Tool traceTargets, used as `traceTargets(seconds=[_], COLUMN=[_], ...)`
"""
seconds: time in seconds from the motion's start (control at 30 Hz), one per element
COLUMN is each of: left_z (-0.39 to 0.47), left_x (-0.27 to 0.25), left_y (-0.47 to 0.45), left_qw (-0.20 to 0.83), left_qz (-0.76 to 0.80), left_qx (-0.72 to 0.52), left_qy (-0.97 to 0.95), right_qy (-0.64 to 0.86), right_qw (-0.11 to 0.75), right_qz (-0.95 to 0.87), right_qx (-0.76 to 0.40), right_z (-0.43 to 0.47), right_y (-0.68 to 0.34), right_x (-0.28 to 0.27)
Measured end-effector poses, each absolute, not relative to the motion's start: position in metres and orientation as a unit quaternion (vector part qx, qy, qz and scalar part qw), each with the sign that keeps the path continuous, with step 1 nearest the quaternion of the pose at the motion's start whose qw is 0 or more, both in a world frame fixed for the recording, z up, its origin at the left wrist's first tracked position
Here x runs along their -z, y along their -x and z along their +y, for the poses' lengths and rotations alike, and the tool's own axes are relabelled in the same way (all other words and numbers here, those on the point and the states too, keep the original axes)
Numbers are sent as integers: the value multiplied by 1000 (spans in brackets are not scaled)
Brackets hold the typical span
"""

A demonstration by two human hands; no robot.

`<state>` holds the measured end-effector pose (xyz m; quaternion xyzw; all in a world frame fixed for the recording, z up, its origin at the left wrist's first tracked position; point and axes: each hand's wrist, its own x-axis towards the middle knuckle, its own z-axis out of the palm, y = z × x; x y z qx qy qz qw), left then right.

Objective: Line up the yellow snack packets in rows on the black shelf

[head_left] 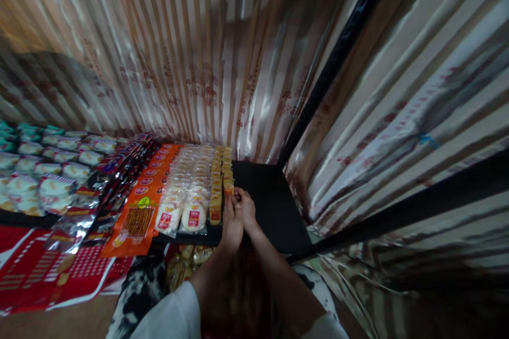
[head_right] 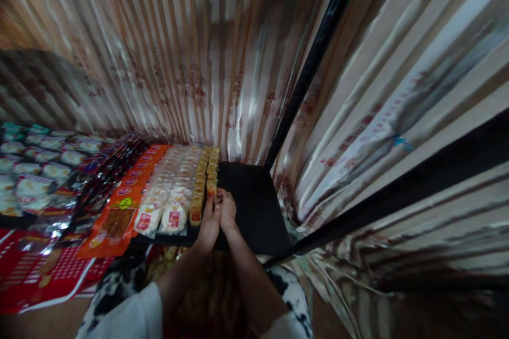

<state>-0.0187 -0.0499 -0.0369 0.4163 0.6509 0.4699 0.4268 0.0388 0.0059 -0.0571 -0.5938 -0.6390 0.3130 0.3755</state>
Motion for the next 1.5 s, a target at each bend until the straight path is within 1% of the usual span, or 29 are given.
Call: traceTargets(seconds=[0.17, 0.33, 0.53, 0.73, 0.97, 1.1, 1.27, 1.4, 1.5], left_z=[-45, -44, -43, -46, -60, -78, -114, -154, -185], left_x=[42, 44, 43, 41, 37, 34, 35, 41, 52], left_y=[19, 18, 15, 15, 16, 15, 21, 33, 44], left_qw=[417, 410, 404, 403, 410, 409, 413, 425, 431], left_qz=[653, 653, 659, 662, 659, 672, 665, 663, 667], left_qx=[-476, -471, -472, -456, -466, -464, -473, -471, -464], left_qy=[-416, -429, -424, -438, -425, -406, -404, -397, -393], right_qy=[601, 594, 591, 586, 600, 600, 595, 583, 576], right_qw=[354, 363, 352, 371, 427, 464, 498, 497, 474], right_qz=[-668, -653, -661, -662, -615, -587, -572, -584, -610], right_qx=[-259, -299, -300, -285, -280, -283, -266, -268, -267], right_z=[11, 13, 13, 12, 3, -22, -74, -125, -162], right_y=[-36, -34, -34, -35, -36, -40, -48, -53, -53], right_x=[65, 73, 78, 83, 70, 63, 58, 61, 73])
